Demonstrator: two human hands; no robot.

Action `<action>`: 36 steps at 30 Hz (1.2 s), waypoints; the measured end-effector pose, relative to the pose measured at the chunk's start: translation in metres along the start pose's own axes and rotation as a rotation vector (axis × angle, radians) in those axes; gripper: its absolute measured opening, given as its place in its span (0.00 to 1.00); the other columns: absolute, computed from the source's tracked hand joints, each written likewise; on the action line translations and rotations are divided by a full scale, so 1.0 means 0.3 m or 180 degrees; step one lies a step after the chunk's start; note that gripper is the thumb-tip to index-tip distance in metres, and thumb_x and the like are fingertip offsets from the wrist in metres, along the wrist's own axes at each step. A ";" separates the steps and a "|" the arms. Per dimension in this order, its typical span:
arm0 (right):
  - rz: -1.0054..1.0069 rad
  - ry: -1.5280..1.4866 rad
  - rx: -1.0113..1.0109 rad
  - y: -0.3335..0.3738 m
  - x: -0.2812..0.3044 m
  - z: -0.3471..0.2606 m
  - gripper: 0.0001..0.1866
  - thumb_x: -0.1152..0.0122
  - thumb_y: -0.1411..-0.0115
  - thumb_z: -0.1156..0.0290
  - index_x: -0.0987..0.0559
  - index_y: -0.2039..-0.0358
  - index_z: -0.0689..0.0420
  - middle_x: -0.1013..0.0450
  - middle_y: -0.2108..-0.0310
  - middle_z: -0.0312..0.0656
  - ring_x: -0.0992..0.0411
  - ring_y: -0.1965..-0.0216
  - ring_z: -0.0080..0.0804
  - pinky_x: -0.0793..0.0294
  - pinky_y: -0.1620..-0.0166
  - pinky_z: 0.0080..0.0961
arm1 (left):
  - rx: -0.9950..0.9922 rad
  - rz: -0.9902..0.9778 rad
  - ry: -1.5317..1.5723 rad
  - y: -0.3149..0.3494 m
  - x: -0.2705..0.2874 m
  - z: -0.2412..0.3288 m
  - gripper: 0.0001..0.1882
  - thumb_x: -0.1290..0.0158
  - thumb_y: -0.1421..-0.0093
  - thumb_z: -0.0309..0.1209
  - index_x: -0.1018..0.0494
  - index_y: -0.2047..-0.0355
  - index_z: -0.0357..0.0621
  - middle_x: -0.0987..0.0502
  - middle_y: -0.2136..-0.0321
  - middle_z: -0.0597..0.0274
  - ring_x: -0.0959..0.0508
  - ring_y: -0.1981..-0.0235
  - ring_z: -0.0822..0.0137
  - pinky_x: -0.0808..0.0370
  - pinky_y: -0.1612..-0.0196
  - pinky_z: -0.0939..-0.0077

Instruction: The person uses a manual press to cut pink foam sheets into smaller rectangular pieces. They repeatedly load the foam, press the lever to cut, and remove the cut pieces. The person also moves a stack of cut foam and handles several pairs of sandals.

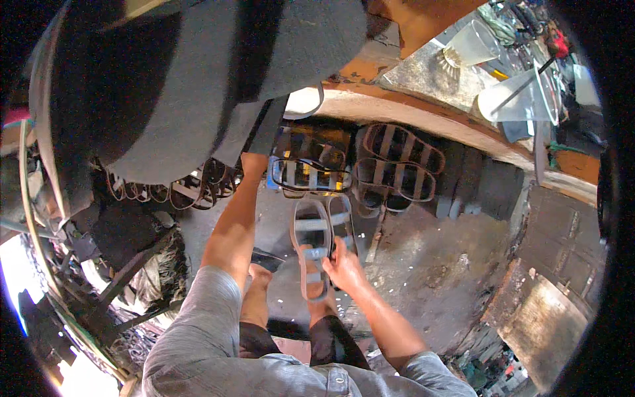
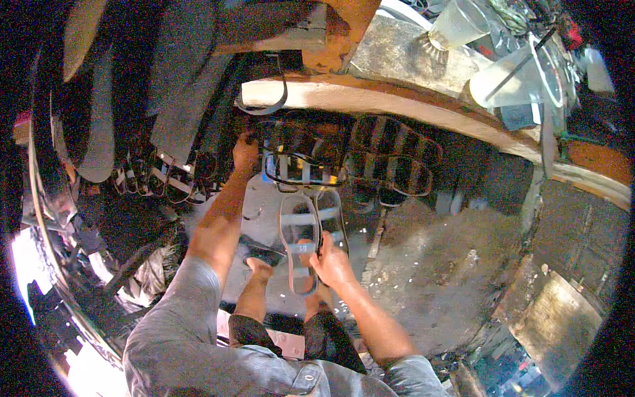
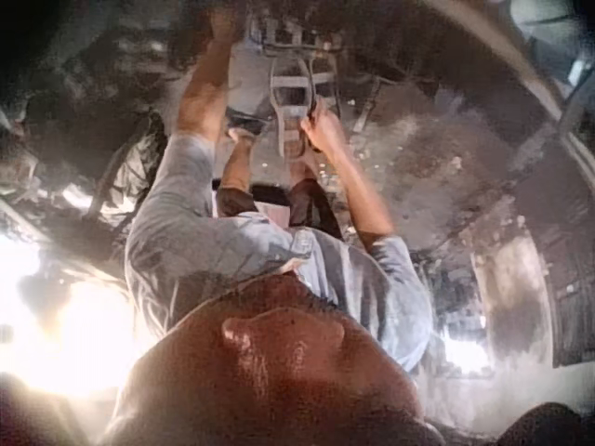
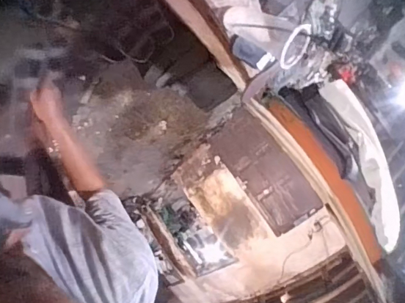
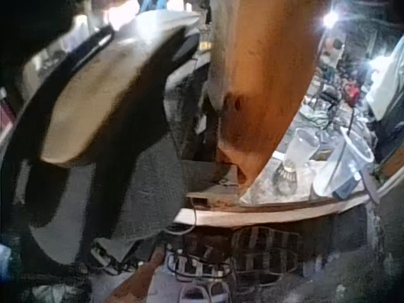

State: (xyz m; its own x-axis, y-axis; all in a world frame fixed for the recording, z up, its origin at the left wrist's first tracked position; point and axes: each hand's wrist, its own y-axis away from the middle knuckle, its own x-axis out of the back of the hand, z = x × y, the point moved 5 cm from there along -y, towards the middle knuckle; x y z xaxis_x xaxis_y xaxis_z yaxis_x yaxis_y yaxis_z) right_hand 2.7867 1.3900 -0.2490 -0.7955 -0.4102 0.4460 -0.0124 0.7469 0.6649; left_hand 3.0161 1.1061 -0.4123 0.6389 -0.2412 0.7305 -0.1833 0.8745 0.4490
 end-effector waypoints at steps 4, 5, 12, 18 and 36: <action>0.0571 0.0045 0.0583 -0.242 -0.018 -0.065 0.34 0.41 0.42 0.67 0.44 0.41 0.68 0.25 0.73 0.62 0.24 0.70 0.64 0.24 0.67 0.54 | 0.0568 -0.0073 0.0166 0.017 -0.034 -0.117 0.23 0.39 0.44 0.41 0.25 0.49 0.48 0.19 0.56 0.47 0.20 0.53 0.48 0.25 0.50 0.59; 0.0719 0.0171 0.0617 -0.307 -0.022 -0.085 0.31 0.42 0.42 0.68 0.43 0.43 0.68 0.25 0.74 0.63 0.24 0.71 0.64 0.24 0.68 0.54 | 0.0203 0.0190 -0.0147 0.025 -0.021 -0.104 0.25 0.38 0.45 0.41 0.25 0.48 0.48 0.19 0.57 0.48 0.20 0.54 0.51 0.24 0.52 0.61; 0.1254 0.0656 0.0436 -0.620 -0.020 -0.178 0.32 0.42 0.42 0.67 0.40 0.41 0.69 0.24 0.75 0.60 0.23 0.73 0.58 0.22 0.69 0.50 | -0.0342 0.0383 -0.0566 0.029 -0.005 -0.057 0.22 0.41 0.43 0.41 0.23 0.50 0.46 0.20 0.54 0.48 0.20 0.53 0.51 0.24 0.50 0.61; 0.1260 0.0897 0.0369 -0.628 -0.033 -0.158 0.33 0.43 0.41 0.66 0.40 0.40 0.70 0.25 0.77 0.59 0.22 0.75 0.56 0.22 0.72 0.46 | -0.0197 0.0197 -0.0388 0.009 -0.044 -0.068 0.15 0.48 0.38 0.38 0.21 0.56 0.45 0.18 0.62 0.45 0.19 0.60 0.45 0.23 0.58 0.54; 0.1516 0.1166 0.0219 -0.675 -0.036 -0.138 0.29 0.47 0.34 0.59 0.38 0.41 0.67 0.23 0.69 0.57 0.22 0.70 0.52 0.22 0.72 0.46 | -0.0942 0.0524 -0.0278 0.038 -0.078 -0.104 0.19 0.51 0.34 0.45 0.23 0.50 0.51 0.19 0.63 0.44 0.19 0.62 0.43 0.23 0.58 0.54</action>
State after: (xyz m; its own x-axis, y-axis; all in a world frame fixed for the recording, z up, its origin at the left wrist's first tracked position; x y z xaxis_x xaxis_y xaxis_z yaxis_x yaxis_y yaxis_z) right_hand 2.8230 1.2215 -0.3637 -0.4628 -0.1669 0.8706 0.2449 0.9198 0.3065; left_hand 3.0225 1.1350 -0.4403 0.5501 -0.1108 0.8277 -0.0458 0.9857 0.1623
